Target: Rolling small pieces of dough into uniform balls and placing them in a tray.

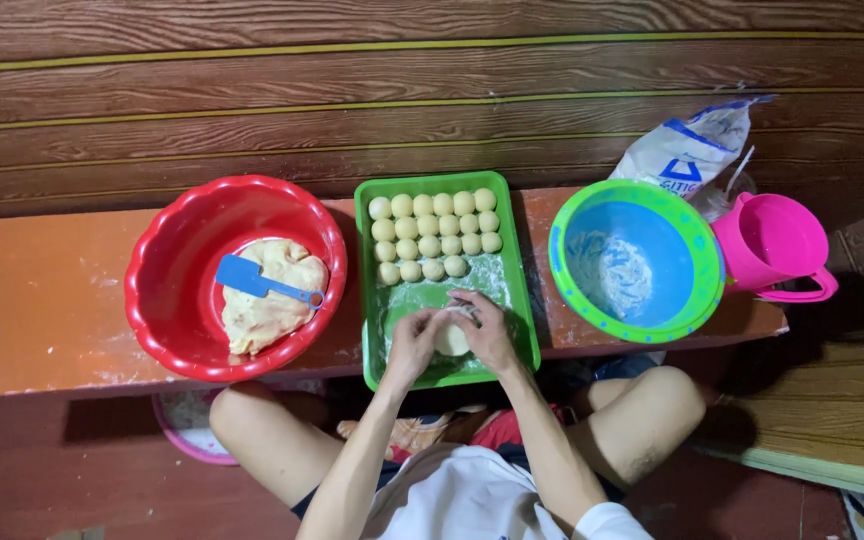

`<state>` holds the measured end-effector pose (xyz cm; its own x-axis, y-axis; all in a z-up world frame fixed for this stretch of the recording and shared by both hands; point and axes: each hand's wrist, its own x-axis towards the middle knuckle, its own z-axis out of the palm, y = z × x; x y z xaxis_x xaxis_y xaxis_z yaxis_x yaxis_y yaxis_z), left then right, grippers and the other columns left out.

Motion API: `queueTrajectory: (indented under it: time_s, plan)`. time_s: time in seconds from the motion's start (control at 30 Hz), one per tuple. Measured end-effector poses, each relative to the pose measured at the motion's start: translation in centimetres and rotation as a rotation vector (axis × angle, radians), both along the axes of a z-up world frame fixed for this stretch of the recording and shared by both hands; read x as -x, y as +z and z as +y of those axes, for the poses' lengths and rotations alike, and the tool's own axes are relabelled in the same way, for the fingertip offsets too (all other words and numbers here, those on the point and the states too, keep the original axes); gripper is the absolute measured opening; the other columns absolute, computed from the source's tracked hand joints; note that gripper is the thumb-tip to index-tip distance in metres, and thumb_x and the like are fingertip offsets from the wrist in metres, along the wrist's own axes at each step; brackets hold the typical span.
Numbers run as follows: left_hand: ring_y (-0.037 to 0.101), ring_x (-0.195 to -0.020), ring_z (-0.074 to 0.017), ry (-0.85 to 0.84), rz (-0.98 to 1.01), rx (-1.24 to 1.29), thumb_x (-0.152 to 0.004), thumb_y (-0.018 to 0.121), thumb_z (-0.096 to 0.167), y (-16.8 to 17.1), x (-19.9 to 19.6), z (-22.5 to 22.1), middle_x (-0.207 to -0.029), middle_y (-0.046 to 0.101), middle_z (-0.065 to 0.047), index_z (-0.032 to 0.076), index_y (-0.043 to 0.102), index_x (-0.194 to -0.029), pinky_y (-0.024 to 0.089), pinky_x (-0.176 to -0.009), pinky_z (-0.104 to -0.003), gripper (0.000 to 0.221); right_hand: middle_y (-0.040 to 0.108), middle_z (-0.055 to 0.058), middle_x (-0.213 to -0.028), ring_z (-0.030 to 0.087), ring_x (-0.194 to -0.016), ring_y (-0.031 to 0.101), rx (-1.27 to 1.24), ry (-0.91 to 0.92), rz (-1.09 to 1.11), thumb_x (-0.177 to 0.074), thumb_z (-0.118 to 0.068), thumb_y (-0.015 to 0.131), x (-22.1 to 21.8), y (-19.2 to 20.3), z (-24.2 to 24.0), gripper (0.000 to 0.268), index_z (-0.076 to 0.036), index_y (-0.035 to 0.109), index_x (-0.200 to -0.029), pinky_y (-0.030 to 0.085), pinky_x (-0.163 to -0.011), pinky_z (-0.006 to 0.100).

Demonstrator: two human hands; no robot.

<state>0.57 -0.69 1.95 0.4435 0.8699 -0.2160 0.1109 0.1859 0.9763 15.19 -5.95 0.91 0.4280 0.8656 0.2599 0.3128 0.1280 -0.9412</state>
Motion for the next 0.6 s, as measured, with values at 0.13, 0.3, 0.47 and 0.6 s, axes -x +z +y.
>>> queueTrajectory:
  time_s: [0.13,0.3,0.47,0.6]
  plan:
    - [0.061,-0.067,-0.0124,-0.002,0.025,0.001,-0.094,0.073,0.017,-0.8,0.0,0.7,-0.072,0.072,-0.007,0.008,0.081,-0.101,0.054,-0.063,-0.027,0.014,0.078,0.01,-0.089,0.022,-0.083,0.075,0.002,-0.042,-0.05,-0.087,-0.007,0.078,-0.4,0.8,0.2,0.02,-0.012,0.08,-0.106,0.061,-0.074,0.034]
    - [0.059,-0.069,-0.0132,0.017,0.029,0.01,-0.09,0.075,0.008,-1.3,0.1,0.0,-0.071,0.07,-0.009,0.006,0.08,-0.097,0.051,-0.063,-0.027,0.01,0.075,0.018,-0.098,0.024,-0.092,0.069,0.147,0.014,0.069,-0.088,-0.005,0.077,-0.2,-0.3,-0.3,0.03,-0.008,0.074,-0.117,0.059,-0.083,0.041]
    - [0.063,-0.083,-0.0159,0.15,-0.032,0.008,-0.086,0.074,-0.005,-2.9,-0.1,0.2,-0.089,0.077,-0.015,0.005,0.08,-0.106,0.056,-0.08,-0.031,0.023,0.076,0.017,-0.095,0.025,-0.092,0.072,0.051,-0.043,0.049,-0.088,0.002,0.073,-0.5,0.2,-0.2,0.026,-0.006,0.076,-0.113,0.059,-0.084,0.039]
    - [0.062,-0.072,-0.0084,0.177,0.027,0.027,-0.088,0.079,0.011,-0.6,0.2,0.9,-0.076,0.076,-0.007,0.009,0.082,-0.099,0.056,-0.068,-0.025,0.012,0.076,0.013,-0.098,0.021,-0.09,0.071,0.142,0.02,0.108,-0.087,-0.007,0.079,-0.2,-1.2,0.6,0.032,-0.011,0.074,-0.118,0.059,-0.083,0.036]
